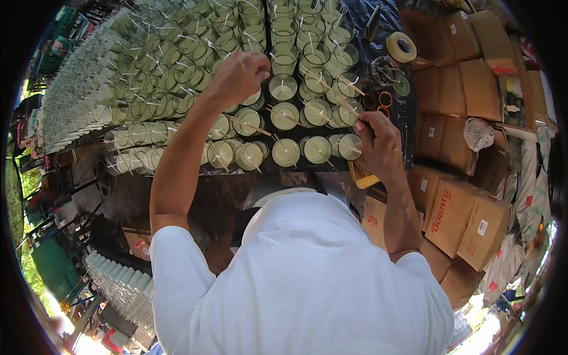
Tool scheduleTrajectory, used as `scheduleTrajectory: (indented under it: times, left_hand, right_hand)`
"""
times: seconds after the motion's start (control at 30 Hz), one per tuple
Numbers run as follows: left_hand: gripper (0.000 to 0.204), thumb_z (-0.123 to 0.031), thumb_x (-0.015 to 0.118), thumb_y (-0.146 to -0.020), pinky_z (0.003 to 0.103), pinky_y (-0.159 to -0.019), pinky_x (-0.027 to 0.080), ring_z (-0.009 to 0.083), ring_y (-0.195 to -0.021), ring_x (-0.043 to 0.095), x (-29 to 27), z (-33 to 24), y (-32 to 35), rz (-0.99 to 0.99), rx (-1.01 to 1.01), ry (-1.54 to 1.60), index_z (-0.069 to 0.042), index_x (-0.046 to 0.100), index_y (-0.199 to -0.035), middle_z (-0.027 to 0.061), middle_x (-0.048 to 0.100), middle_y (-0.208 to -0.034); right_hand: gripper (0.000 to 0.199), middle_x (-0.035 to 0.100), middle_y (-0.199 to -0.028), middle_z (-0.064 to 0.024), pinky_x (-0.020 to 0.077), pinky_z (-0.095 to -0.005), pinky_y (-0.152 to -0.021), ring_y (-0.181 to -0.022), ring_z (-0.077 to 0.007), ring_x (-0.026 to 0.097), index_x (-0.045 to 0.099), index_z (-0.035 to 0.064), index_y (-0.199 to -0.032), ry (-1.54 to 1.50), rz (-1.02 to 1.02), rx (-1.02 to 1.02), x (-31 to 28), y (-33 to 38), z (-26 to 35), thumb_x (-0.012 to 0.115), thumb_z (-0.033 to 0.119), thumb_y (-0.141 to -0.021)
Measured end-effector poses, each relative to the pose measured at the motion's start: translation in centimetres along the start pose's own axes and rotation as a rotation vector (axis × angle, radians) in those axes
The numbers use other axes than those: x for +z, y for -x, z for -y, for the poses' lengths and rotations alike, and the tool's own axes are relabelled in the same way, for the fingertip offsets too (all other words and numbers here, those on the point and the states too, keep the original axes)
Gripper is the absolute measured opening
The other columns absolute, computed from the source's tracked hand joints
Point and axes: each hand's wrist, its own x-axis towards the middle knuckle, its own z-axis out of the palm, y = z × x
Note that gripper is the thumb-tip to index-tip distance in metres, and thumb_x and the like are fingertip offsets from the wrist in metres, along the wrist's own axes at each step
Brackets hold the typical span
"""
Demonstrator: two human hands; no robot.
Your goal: The person inserts wooden sticks into the wicks of numerous small green candles arranged on a table. They repeatedly pick up sticks from a yellow container and place them into the candles one by one.
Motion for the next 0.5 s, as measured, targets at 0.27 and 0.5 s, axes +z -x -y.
scheduleTrajectory:
  times: [0.27, 0.5]
  left_hand:
    - [0.019, -0.022, 0.071, -0.093, 0.047, -0.088, 0.053, 0.033, -0.103, 0.067, 2.9, -0.7, 0.2, -0.003, 0.096, -0.052, -0.005, 0.073, -0.1, 0.0093, 0.069, -0.095]
    - [0.009, -0.01, 0.065, -0.09, 0.047, -0.08, 0.053, 0.0322, -0.094, 0.066, 2.6, 0.2, 0.9, 0.237, 0.087, -0.139, -0.005, 0.073, -0.092, 0.0096, 0.067, -0.091]
  right_hand:
    - [0.006, 0.069, -0.092, -0.0157, 0.0536, -0.0443, -0.071, -0.08, -0.0384, 0.068, 0.065, 0.0016, -0.099, 0.068, 0.022, -0.062, 2.6, -2.0, 0.4, 0.068, 0.005, -0.095]
    - [0.01, 0.068, -0.088, -0.0141, 0.0551, -0.0454, -0.07, -0.08, -0.0377, 0.068, 0.066, 0.0043, -0.093, 0.187, 0.063, -0.131, 6.2, -5.6, 1.1, 0.066, 0.014, -0.096]
